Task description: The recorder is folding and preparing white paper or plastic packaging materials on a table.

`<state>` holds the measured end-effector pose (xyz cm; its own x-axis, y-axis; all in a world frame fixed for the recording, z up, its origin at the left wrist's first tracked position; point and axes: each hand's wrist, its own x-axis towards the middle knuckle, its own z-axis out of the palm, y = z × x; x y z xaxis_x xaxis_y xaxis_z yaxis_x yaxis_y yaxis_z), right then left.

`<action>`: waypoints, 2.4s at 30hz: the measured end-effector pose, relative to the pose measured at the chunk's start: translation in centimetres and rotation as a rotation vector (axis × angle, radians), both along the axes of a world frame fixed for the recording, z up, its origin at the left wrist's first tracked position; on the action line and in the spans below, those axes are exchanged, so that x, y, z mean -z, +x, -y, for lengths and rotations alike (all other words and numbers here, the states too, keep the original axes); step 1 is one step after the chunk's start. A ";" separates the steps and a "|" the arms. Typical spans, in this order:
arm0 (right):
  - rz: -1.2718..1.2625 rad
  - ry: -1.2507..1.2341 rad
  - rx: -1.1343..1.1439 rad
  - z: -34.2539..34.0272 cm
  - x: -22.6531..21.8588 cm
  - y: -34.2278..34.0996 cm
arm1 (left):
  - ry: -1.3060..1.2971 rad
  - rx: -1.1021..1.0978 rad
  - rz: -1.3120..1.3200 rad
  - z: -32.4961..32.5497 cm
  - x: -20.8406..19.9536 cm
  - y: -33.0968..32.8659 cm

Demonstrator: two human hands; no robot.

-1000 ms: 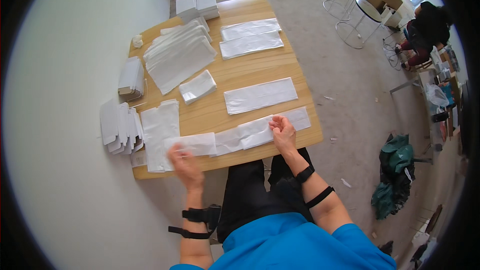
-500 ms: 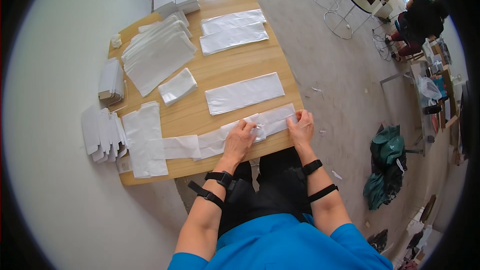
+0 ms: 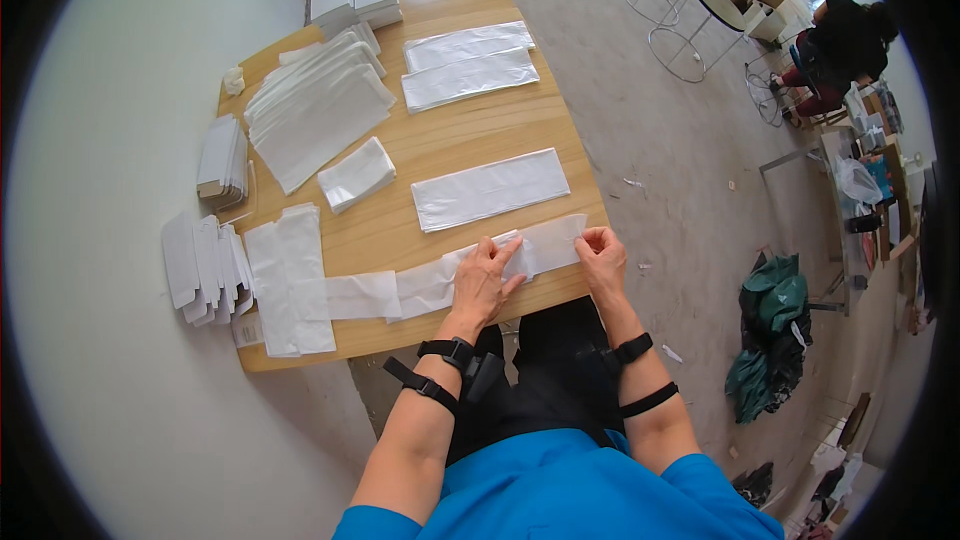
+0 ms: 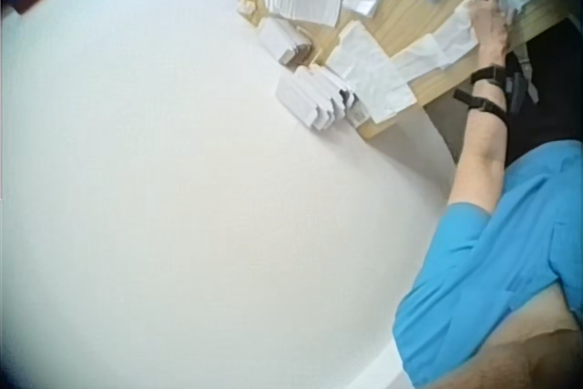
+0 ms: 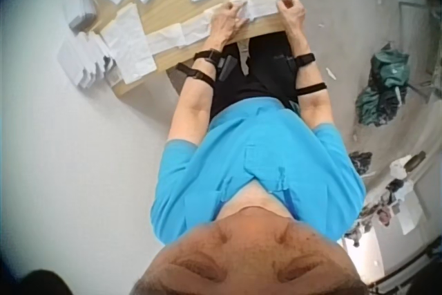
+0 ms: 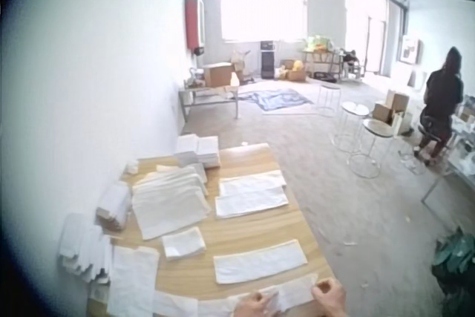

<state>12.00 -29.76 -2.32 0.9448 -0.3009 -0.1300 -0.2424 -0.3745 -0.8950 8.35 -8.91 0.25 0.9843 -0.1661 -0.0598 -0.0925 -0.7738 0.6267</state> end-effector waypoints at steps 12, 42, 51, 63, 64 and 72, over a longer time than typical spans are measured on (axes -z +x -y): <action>0.397 -0.398 -0.354 -9.2 -5.8 -4.0 | -0.971 -0.526 -0.282 -2.3 -1.4 -1.3; 0.089 -0.062 -0.104 -5.6 -2.9 -4.5 | -0.017 -0.735 -0.198 -0.8 1.2 -0.6; 0.060 -0.090 -0.141 -5.5 -2.7 -2.7 | -0.310 -0.759 -0.337 -4.9 1.2 -2.0; -0.046 -0.151 -0.206 -7.0 -0.9 -0.9 | -0.234 -0.738 -0.402 -5.8 1.2 -2.2; -0.051 -0.161 -0.210 -7.1 -0.8 -0.9 | -0.231 -0.740 -0.403 -5.9 1.2 -2.2; -0.089 -0.223 -0.209 -7.3 -0.7 -0.7 | -0.200 -0.731 -0.394 -6.0 1.2 -2.2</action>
<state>11.32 -22.50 -1.66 0.9771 -0.1317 -0.1673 -0.2129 -0.6090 -0.7641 6.19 -2.91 -0.98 0.7616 0.4591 -0.4574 0.6404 -0.4252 0.6395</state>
